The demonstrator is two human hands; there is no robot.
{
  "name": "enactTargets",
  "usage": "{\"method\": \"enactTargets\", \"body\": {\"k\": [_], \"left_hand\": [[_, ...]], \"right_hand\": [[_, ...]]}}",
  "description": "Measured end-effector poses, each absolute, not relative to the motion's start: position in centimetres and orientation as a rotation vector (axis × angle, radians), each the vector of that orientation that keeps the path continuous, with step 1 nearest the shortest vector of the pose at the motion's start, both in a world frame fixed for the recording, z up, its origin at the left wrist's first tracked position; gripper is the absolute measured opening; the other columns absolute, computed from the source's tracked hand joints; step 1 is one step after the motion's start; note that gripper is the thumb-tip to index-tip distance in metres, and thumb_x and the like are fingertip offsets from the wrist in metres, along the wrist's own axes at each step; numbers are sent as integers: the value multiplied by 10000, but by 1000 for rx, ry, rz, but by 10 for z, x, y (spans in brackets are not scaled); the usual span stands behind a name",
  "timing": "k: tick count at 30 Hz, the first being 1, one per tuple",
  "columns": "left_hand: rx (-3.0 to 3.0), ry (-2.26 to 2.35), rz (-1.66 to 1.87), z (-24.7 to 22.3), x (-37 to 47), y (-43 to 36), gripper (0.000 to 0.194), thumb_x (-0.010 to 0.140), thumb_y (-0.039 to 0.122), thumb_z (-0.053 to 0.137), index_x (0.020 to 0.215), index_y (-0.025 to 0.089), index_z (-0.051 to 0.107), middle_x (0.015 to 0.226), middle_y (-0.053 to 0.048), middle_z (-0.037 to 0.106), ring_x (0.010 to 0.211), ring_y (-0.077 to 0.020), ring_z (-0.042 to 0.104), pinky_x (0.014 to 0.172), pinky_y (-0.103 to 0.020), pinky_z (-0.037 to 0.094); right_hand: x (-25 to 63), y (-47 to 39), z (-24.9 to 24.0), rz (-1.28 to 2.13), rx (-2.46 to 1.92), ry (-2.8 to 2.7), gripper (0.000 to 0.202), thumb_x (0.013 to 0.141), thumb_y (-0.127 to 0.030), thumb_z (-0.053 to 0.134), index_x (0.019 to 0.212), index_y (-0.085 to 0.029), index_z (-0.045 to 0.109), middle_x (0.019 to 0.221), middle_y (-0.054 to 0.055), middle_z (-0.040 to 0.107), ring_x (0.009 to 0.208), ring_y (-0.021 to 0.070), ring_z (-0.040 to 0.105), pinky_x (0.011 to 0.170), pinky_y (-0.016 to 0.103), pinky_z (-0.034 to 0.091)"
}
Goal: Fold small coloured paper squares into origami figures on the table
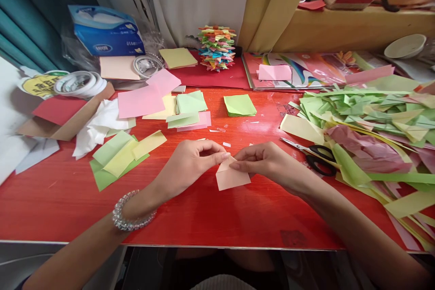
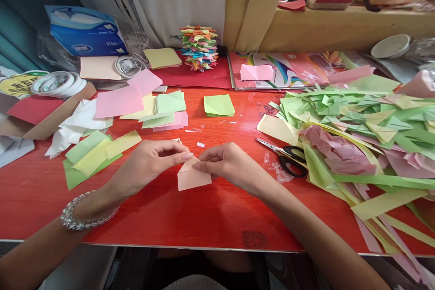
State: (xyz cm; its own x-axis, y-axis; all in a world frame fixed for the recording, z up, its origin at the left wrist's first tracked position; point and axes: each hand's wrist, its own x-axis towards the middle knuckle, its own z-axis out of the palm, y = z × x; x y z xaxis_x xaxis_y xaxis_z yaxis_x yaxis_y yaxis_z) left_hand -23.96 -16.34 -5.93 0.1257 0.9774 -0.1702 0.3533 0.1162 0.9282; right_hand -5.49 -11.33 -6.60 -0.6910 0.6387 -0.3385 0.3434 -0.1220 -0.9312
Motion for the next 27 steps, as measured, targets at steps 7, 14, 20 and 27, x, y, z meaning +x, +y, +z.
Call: {"method": "enactTargets", "body": {"k": [7,14,20,27], "left_hand": [[1430,1390,703,-60,-241,-162,253,779,423,535,791,189,632,828,-10,635,763,-154,551,699,-279,403],[1462,1376,598,-58,-245,-159,249,755,393,562,640,180,621,680,-2,605,688,-153,521,658,-286,376],[1499,1364,645,-62,-243,-159,226,760,410,558,791,205,650,820,-13,651,756,-163,558,676,-276,397],[1414,1342,804,-63,-239,-162,190,769,351,569,708,178,621,721,-6,609,701,-139,530,655,-257,406]], "right_hand": [[-55,-113,-68,1865,-1168,-1846,242,735,-395,605,741,-156,642,655,6,589,588,104,497,535,234,358],[-53,-113,-69,1810,-1112,-1919,243,751,-392,587,757,-156,648,671,16,597,603,111,505,535,237,360],[-53,-114,-69,1721,-1135,-2043,273,764,-409,564,765,-151,654,670,25,597,594,115,501,516,239,357],[-56,-117,-66,1644,-1137,-2076,294,797,-410,527,702,-162,655,632,6,578,594,111,511,523,235,372]]}}
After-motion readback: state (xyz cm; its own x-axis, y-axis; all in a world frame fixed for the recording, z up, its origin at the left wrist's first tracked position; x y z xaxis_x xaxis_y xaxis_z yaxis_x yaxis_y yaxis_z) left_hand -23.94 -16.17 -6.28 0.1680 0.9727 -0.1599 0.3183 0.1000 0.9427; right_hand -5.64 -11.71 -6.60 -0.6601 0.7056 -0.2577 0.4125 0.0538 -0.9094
